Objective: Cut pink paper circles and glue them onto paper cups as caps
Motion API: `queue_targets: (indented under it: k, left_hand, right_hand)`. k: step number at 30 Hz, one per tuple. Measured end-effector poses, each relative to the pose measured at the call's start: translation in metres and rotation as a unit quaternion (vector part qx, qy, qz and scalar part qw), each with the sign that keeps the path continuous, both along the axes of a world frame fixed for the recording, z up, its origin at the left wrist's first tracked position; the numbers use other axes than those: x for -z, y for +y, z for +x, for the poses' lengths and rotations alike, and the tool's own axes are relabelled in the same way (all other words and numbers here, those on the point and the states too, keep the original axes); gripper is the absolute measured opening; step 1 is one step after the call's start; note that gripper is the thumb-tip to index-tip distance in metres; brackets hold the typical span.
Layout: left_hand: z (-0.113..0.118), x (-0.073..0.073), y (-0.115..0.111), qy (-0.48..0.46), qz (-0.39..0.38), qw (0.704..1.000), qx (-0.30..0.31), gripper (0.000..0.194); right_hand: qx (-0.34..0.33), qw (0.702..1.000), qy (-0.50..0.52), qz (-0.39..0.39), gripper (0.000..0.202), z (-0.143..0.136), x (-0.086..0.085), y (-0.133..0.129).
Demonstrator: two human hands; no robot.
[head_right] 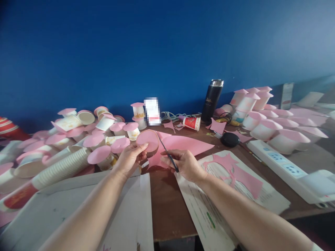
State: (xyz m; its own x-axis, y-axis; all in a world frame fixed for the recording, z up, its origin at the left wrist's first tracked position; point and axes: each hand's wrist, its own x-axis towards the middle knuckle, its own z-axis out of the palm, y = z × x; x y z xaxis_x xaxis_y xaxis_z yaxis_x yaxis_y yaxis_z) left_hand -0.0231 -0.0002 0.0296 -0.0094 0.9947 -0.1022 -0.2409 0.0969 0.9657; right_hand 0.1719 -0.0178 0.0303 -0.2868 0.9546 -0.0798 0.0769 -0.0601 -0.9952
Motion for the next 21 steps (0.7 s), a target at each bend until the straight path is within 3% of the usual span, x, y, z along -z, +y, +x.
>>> queue_targets:
  k: [8, 15, 21]
  left_hand:
    - [-0.0006, 0.0008, 0.0007, 0.016, 0.006, 1.000, -0.004, 0.033]
    - [-0.0045, 0.0062, 0.0020, 0.100, 0.031, 0.994, 0.020, 0.036]
    - [-0.0046, 0.0068, 0.0022, 0.086, 0.023, 0.996, 0.019, 0.035]
  right_hand:
    - [0.002, 1.000, 0.007, 0.002, 0.056, -0.0011, -0.0015, -0.0014]
    - [0.006, 1.000, 0.020, -0.004, 0.059, -0.0012, -0.0004, 0.0003]
    - [0.006, 1.000, 0.014, 0.007, 0.053, 0.0001, 0.0006, 0.0006]
